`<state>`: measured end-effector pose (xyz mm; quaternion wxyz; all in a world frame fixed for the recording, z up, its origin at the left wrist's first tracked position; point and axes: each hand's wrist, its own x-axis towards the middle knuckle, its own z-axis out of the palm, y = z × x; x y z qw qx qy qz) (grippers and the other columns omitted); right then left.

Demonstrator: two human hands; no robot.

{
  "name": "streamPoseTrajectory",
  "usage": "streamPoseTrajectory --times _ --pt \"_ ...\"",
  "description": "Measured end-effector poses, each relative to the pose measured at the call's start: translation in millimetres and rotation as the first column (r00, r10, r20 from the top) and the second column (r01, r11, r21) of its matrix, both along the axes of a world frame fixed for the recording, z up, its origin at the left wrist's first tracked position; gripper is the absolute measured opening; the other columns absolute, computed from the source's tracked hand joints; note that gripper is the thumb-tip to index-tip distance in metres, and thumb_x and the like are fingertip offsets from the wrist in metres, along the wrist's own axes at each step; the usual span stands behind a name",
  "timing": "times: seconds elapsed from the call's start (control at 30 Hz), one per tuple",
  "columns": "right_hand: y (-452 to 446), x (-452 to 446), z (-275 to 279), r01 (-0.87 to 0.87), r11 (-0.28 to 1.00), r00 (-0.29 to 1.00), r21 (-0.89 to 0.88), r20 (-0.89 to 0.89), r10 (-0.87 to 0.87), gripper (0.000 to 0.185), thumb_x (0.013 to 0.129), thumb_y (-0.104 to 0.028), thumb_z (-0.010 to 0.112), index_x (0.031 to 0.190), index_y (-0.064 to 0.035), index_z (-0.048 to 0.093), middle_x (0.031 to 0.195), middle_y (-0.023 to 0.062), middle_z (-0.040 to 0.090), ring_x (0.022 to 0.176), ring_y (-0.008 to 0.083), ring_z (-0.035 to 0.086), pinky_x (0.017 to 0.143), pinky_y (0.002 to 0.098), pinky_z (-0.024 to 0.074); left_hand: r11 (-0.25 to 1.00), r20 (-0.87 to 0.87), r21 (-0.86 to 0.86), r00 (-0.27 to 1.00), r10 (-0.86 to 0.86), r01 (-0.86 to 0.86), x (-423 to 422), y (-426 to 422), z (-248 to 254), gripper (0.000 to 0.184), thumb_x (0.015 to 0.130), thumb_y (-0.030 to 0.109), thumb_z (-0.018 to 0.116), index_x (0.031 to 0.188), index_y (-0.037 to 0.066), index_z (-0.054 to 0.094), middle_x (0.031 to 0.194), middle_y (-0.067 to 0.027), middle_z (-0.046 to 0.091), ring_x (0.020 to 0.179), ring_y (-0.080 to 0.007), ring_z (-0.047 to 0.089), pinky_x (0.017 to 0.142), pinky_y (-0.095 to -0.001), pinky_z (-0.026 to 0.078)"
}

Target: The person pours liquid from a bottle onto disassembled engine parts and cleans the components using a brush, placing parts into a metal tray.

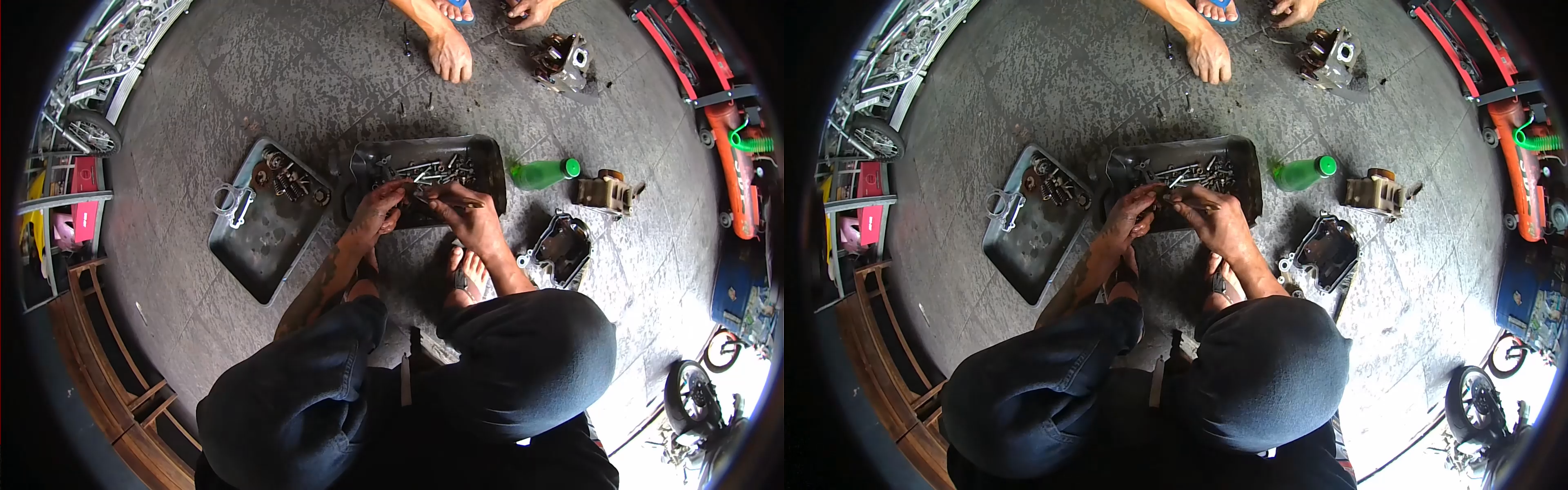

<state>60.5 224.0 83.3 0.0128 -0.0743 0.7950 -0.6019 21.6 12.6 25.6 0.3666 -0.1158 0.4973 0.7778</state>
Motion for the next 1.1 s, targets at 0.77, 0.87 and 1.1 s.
streamPoseTrajectory --times 0.77,0.87,1.1 --pt "6 -6 10 0.026 1.0 0.994 0.012 0.109 -0.027 0.015 0.089 -0.013 0.065 0.099 -0.0016 0.066 0.089 0.0109 0.071 0.081 0.0222 0.071 0.072 0.0307 0.0536 0.982 -0.223 -0.19 0.974 -0.037 -0.006 -1 -5 1 0.027 0.091 0.007 0.059 0.117 0.005 0.055 0.085 -0.0002 0.055 0.047 -0.0003 0.038 0.039 -0.0189 0.029" --pt "4 -10 9 0.024 0.99 0.999 0.136 0.044 -0.03 0.015 0.089 -0.014 0.065 0.098 -0.0022 0.066 0.089 0.0107 0.071 0.08 0.0219 0.071 0.072 0.0305 0.0534 0.977 -0.31 -0.211 0.946 -0.097 0.031 -2 -5 -4 0.026 0.09 0.007 0.06 0.116 0.005 0.055 0.085 0.0006 0.055 0.048 0.0001 0.038 0.039 -0.0186 0.029" --pt "4 -5 9 0.029 0.998 0.996 0.048 0.085 -0.033 0.017 0.088 -0.013 0.066 0.098 -0.0005 0.065 0.09 0.0127 0.07 0.083 0.0244 0.07 0.072 0.0311 0.0533 0.981 -0.265 -0.188 0.96 -0.095 0.045 0 -9 -13 0.025 0.09 0.004 0.059 0.114 0.005 0.055 0.085 0.0005 0.053 0.047 -0.0001 0.038 0.039 -0.0187 0.028"
